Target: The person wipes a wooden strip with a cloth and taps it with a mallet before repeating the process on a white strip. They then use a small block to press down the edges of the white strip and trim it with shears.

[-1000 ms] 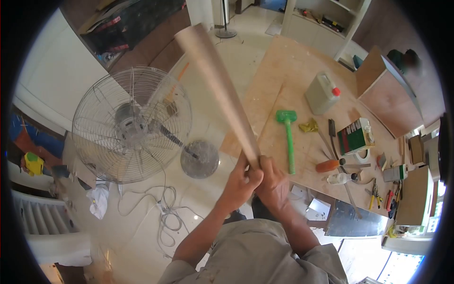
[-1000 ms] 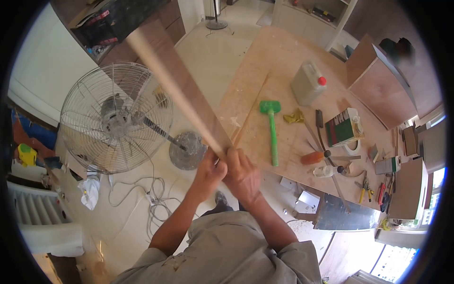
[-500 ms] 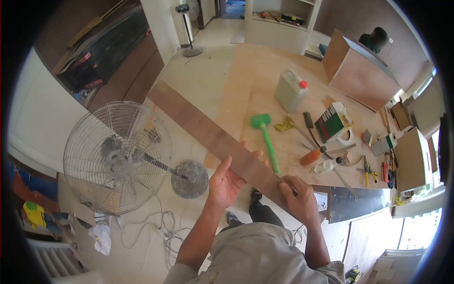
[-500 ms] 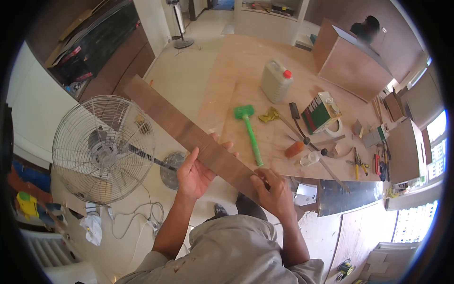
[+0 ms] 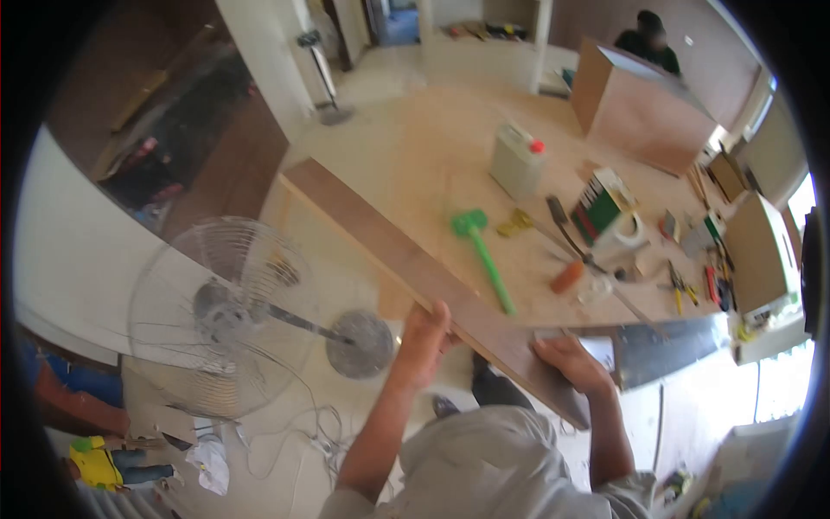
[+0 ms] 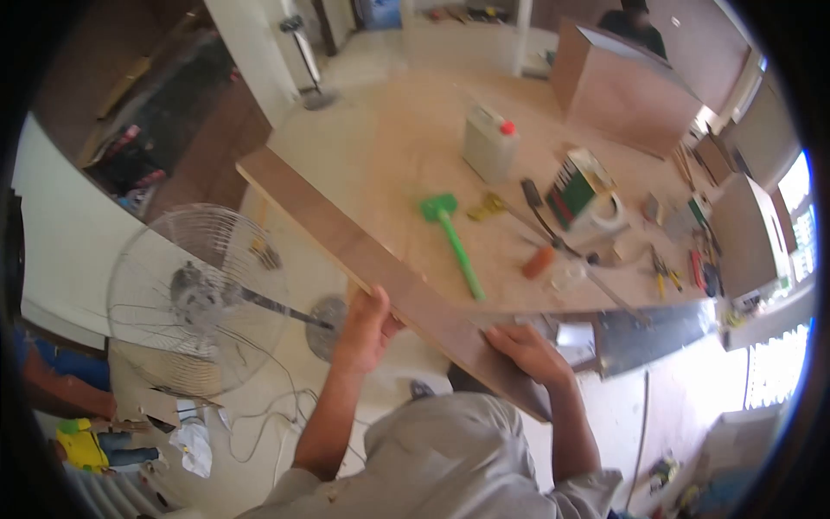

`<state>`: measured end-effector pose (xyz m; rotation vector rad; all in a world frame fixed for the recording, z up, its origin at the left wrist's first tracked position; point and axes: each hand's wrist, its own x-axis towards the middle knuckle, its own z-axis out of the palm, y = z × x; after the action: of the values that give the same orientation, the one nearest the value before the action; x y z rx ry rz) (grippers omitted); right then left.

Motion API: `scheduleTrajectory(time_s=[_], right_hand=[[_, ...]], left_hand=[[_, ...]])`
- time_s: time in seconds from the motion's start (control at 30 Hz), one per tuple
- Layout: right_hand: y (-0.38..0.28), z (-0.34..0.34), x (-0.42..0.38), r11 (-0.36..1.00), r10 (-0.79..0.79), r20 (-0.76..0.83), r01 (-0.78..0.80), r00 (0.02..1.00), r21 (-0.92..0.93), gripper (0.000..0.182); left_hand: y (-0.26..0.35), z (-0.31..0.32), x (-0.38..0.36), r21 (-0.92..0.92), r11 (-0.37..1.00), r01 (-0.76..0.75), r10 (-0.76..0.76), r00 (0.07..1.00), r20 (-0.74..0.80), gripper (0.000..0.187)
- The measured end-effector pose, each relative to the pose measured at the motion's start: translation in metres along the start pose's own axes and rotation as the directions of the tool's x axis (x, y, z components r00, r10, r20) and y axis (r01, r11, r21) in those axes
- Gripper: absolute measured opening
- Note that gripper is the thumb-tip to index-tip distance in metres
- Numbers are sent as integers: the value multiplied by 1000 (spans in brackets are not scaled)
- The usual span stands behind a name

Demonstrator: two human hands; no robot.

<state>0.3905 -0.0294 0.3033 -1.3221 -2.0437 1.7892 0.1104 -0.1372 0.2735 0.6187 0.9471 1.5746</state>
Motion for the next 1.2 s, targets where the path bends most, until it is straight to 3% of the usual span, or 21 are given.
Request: scheduleTrajectory(time_s=[0.07, 0.17, 0.3, 0.37, 0.47, 0.6, 0.67, 0.7, 0.73, 0.83, 0.9, 0.93, 1.03, 1.13, 1.2], right_hand=[[5, -8, -1, 1000, -15, 91, 16, 996, -15, 49], [27, -17, 1, 998, -17, 162, 6, 987, 68, 48], [63, -24, 6, 985, 3, 237, -43, 972, 167, 45], [75, -27, 9, 974, 40, 268, -97, 963, 203, 42], [87, -22, 12, 943, 5, 273, -95, 962, 317, 40], [102, -19, 18, 949, -39, 193, -24, 980, 313, 41], [81, -13, 9, 990, -130, -16, 131, 991, 44, 43], [79, -17, 17, 989, -115, 7, 115, 993, -92, 42], [84, -20, 10, 977, -204, -44, 200, 978, -79, 40], [47, -54, -19, 982, -80, 128, 100, 989, -162, 46], [54, -64, -37, 969, -245, 65, 243, 967, 34, 44], [50, -70, -48, 964, -218, 55, 207, 974, 167, 43], [39, -78, -71, 822, -208, 46, 149, 977, 550, 40], [44, -78, -80, 642, -257, 33, 145, 966, 753, 39], [43, -75, -86, 613, -271, -6, 177, 962, 770, 39]], left_hand=[[-2, -3, -3, 43, 998, -45, 49, 995, -84, 72], [9, 4, -9, -3, 994, -107, 107, 994, -21, 74], [3, 1, -9, 53, 998, -29, 29, 1000, -6, 81], [-1, -3, -13, 70, 996, -58, 53, 996, 75, 80], [1, 0, -14, 67, 993, -96, 87, 988, 128, 81], [-9, 2, -14, 2, 995, -104, 103, 987, 124, 80], [-16, -15, -9, 61, 982, -177, 168, 977, 128, 74], [-13, -26, -4, 266, 927, -264, 263, 964, 39, 72], [-13, -36, -6, 212, 946, -247, 253, 967, -3, 66], [31, -23, -8, 21, 955, -297, 297, 951, -82, 40], [54, -17, -2, -51, 951, -306, 303, 950, -72, 65], [57, -22, 0, -90, 950, -300, 292, 952, -90, 73], [67, -22, 11, -166, 934, -317, 302, 947, -109, 81], [67, -36, 20, -257, 926, -277, 268, 961, -72, 77], [66, -32, 21, -252, 926, -281, 259, 959, -116, 77]])
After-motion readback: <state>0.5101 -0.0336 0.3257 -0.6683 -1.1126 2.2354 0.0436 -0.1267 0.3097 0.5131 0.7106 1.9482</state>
